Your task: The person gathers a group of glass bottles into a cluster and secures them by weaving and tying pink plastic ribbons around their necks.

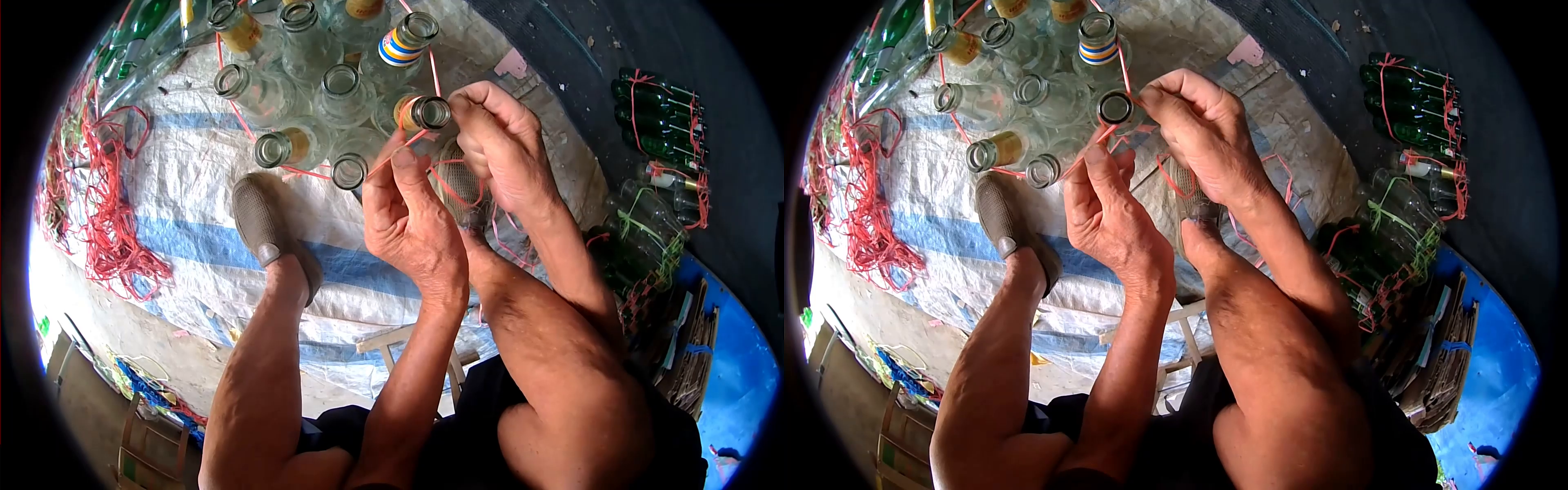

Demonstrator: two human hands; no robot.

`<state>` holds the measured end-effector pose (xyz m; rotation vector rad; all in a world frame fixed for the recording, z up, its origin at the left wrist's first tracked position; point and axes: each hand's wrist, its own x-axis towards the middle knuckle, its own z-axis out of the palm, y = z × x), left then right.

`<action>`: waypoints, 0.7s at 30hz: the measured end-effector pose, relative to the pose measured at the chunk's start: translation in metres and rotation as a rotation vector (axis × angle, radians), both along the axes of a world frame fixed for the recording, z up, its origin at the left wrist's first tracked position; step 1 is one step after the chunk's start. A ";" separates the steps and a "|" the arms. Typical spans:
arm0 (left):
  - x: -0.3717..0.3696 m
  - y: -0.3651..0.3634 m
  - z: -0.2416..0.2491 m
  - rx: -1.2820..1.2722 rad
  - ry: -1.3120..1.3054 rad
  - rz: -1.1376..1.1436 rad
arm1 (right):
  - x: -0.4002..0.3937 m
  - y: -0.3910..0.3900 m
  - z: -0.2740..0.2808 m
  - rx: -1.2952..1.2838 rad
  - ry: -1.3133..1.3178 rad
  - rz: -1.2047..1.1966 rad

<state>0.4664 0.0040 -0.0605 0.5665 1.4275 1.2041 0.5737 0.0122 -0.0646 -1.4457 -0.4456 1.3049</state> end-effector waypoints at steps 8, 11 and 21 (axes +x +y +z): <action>0.006 -0.011 -0.012 0.076 -0.120 -0.148 | 0.002 -0.020 0.008 -0.096 -0.100 0.112; 0.004 -0.008 -0.010 0.087 -0.032 -0.227 | -0.001 -0.037 0.003 -0.117 -0.063 0.113; -0.006 0.005 -0.008 -0.064 -0.276 -0.389 | 0.020 -0.088 -0.006 -0.260 -0.030 0.341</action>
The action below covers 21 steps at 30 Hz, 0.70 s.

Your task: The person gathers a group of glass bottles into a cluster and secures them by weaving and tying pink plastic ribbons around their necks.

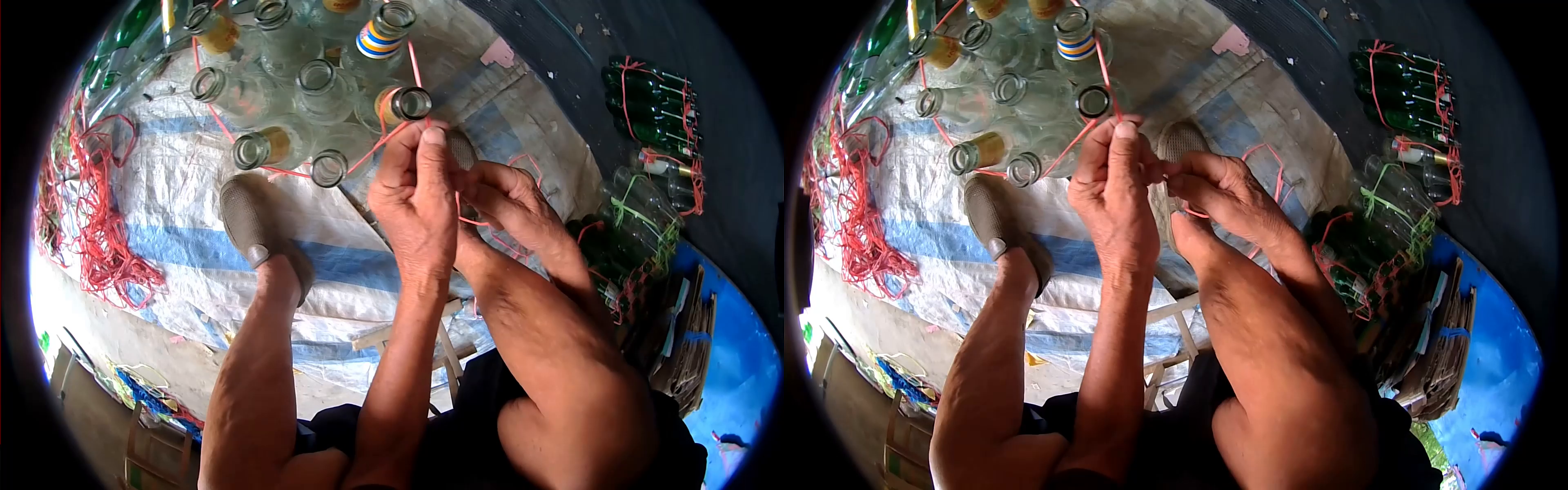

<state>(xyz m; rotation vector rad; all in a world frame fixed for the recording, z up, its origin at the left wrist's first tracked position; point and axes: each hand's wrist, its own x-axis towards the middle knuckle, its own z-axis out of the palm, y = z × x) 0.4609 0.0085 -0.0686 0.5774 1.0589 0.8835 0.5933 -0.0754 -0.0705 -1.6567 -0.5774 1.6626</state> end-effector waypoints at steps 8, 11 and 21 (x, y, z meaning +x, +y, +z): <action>-0.004 0.004 -0.011 0.020 0.043 0.058 | 0.034 -0.057 0.022 -0.214 -0.219 0.197; -0.002 0.004 -0.010 0.036 0.082 0.086 | 0.045 -0.114 -0.003 -0.244 -0.118 0.149; -0.008 -0.001 -0.011 0.151 0.329 0.164 | 0.039 -0.114 -0.015 0.009 -0.788 0.264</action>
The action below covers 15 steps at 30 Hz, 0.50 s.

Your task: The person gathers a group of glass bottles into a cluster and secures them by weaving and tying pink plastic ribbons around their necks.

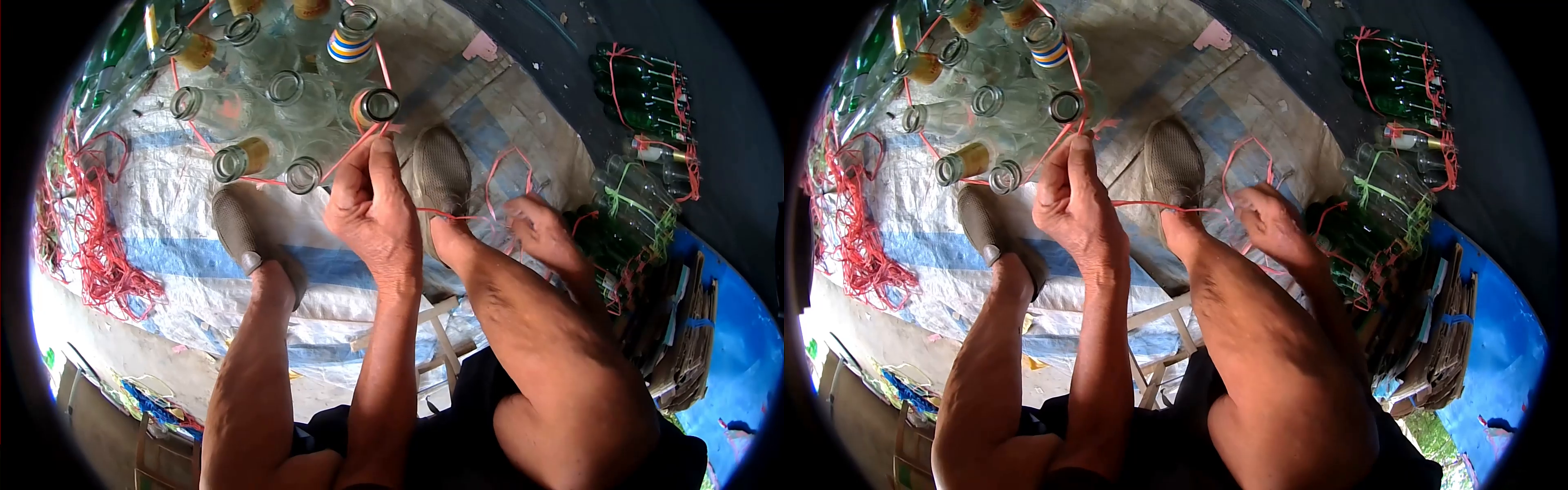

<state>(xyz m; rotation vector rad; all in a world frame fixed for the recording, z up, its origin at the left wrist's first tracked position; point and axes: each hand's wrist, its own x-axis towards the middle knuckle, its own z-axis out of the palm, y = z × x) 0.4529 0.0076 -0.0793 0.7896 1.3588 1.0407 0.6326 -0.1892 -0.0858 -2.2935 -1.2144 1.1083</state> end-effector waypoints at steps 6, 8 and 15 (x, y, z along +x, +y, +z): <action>0.001 -0.003 -0.002 0.153 0.138 0.056 | -0.020 0.138 0.083 0.535 -0.074 0.252; -0.001 -0.002 0.002 0.117 0.180 0.032 | -0.030 0.176 0.103 0.681 -0.084 0.370; -0.006 -0.004 -0.012 0.202 0.320 0.105 | -0.061 0.251 0.097 0.625 -0.292 0.816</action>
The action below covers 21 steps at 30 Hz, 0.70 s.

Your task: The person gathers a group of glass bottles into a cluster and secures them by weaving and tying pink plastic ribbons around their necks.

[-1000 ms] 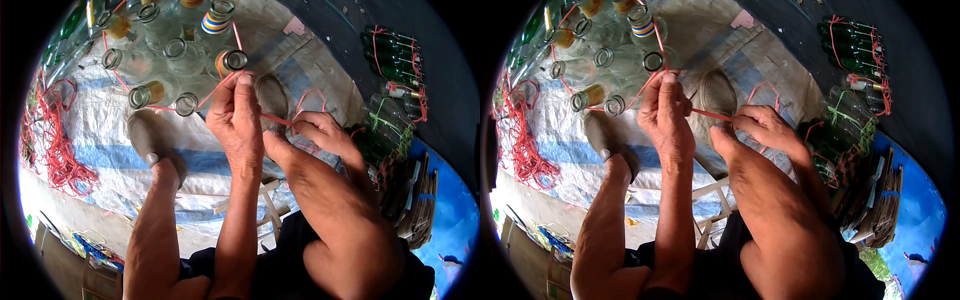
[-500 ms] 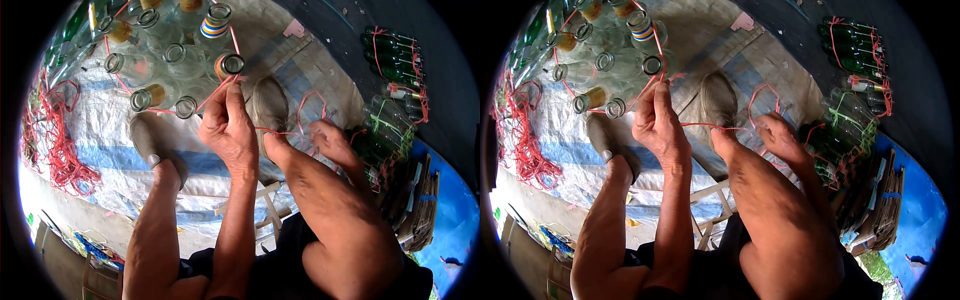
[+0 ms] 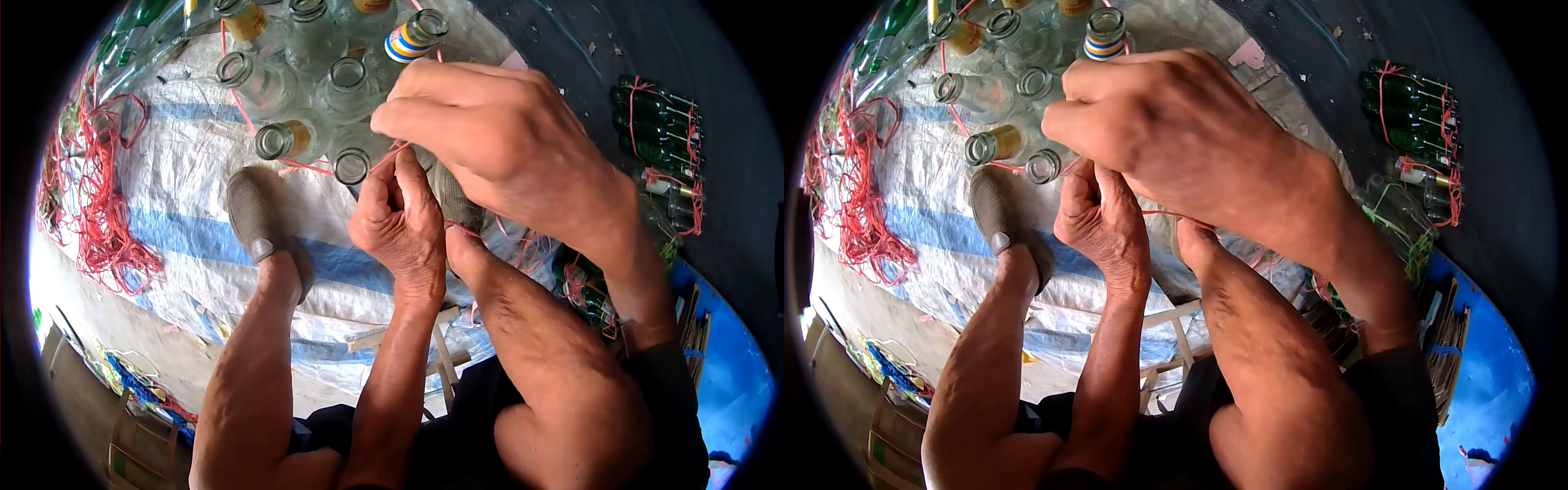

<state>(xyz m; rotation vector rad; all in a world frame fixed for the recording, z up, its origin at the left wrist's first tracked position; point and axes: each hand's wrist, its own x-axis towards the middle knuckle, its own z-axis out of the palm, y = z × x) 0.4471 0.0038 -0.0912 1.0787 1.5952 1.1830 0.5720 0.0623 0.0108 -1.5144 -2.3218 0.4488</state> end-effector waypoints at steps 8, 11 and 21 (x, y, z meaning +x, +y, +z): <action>-0.003 0.001 0.000 -0.013 0.006 0.047 | -0.019 0.036 0.008 -0.070 -0.296 0.204; -0.005 0.001 0.001 -0.022 -0.001 0.049 | -0.021 0.042 0.005 -0.008 -0.264 0.272; -0.005 0.002 0.003 -0.043 0.003 0.064 | -0.015 0.069 0.038 -0.569 0.001 0.446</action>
